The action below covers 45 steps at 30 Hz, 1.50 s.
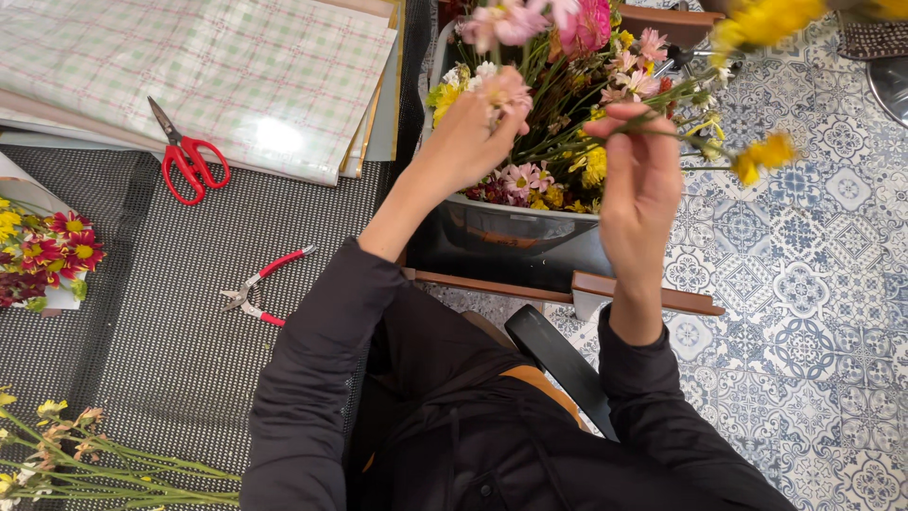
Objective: The person selects stems from a floral arrangement, trims them with shears, and organizes them on a workspace.
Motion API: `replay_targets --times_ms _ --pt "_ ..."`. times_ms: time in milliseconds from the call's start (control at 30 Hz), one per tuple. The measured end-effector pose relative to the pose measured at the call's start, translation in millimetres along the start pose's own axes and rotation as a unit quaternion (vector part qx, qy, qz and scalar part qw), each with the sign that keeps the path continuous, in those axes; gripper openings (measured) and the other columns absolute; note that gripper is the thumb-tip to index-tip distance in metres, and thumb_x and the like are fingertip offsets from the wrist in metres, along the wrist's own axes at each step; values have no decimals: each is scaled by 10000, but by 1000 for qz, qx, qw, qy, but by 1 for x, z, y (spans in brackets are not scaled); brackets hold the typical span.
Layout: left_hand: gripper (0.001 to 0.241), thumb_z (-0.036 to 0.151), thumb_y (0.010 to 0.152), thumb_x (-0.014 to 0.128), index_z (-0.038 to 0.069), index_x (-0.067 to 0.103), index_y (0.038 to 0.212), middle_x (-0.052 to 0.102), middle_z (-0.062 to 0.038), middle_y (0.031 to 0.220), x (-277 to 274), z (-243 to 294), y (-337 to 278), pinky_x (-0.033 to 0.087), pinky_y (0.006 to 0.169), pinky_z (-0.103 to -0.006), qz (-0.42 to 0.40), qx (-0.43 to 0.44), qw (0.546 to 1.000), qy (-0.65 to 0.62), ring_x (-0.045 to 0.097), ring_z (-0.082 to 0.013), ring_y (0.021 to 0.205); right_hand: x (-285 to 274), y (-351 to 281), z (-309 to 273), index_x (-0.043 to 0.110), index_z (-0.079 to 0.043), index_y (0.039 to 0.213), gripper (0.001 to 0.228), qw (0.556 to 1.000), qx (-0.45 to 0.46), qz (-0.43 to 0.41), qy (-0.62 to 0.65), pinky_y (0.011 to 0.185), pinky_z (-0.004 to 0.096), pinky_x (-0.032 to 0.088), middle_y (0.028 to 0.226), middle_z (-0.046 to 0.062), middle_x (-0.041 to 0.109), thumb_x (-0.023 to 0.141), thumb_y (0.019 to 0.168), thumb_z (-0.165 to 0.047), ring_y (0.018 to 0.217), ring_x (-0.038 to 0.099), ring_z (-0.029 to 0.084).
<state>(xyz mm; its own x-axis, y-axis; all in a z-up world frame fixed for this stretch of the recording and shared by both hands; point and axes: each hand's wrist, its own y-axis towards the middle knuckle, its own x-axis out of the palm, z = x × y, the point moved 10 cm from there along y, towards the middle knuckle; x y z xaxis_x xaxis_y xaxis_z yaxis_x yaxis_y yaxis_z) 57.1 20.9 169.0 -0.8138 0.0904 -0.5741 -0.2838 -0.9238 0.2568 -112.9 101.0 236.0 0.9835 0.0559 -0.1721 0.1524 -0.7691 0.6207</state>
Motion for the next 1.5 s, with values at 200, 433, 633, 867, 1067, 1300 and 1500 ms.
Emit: replay_targets --times_ms 200,433,633,867,1067,1300,1500 --pt "366 211 1199 386 55 638 983 521 29 621 67 -45 39 368 377 -225 -103 -70 988 88 429 -75 450 -33 -19 -25 522 -37 1425 180 998 -29 59 1 1177 429 596 1224 143 621 461 1262 9 1198 680 293" --pt "364 305 1183 464 -23 523 1329 648 -137 754 119 -89 68 477 512 -455 -140 -77 973 169 588 -306 571 -69 -43 -19 552 -10 1371 212 990 -82 109 36 1014 435 679 1132 163 592 446 1209 78 1036 674 302" --pt "773 487 1166 386 -67 274 1694 729 -118 843 123 -87 54 527 526 -406 -202 -165 954 148 629 -241 583 -78 -57 -9 560 -11 1304 178 988 -39 147 43 801 434 650 1011 144 557 515 1151 -90 862 647 306" --pt "508 347 1094 704 -57 562 1368 654 -207 1004 71 -34 19 511 607 -441 -139 -46 982 123 635 -306 742 -59 -46 6 571 83 1348 207 996 -38 79 30 888 476 675 1070 209 608 514 1159 23 983 703 322" --pt "321 -10 1020 550 -10 720 1292 774 -234 1161 -5 101 -32 641 819 -460 -34 152 987 -28 793 -324 881 -37 -26 -3 597 150 1422 273 995 -84 42 20 915 486 670 1112 256 649 584 1172 40 1069 739 353" --pt "167 36 1032 728 43 698 1196 748 -119 879 -21 146 -56 599 627 -324 26 249 966 -68 728 -213 695 -14 -2 -36 623 177 1453 334 990 -140 3 12 872 482 672 1158 340 674 706 1142 89 1091 720 374" --pt "47 47 1083 687 32 714 1119 707 -97 878 -44 126 -74 611 700 -340 97 246 964 -16 726 -232 761 -16 -17 -39 646 157 1436 301 990 -133 -6 -38 909 480 660 1344 323 646 648 1177 2 1148 697 378"
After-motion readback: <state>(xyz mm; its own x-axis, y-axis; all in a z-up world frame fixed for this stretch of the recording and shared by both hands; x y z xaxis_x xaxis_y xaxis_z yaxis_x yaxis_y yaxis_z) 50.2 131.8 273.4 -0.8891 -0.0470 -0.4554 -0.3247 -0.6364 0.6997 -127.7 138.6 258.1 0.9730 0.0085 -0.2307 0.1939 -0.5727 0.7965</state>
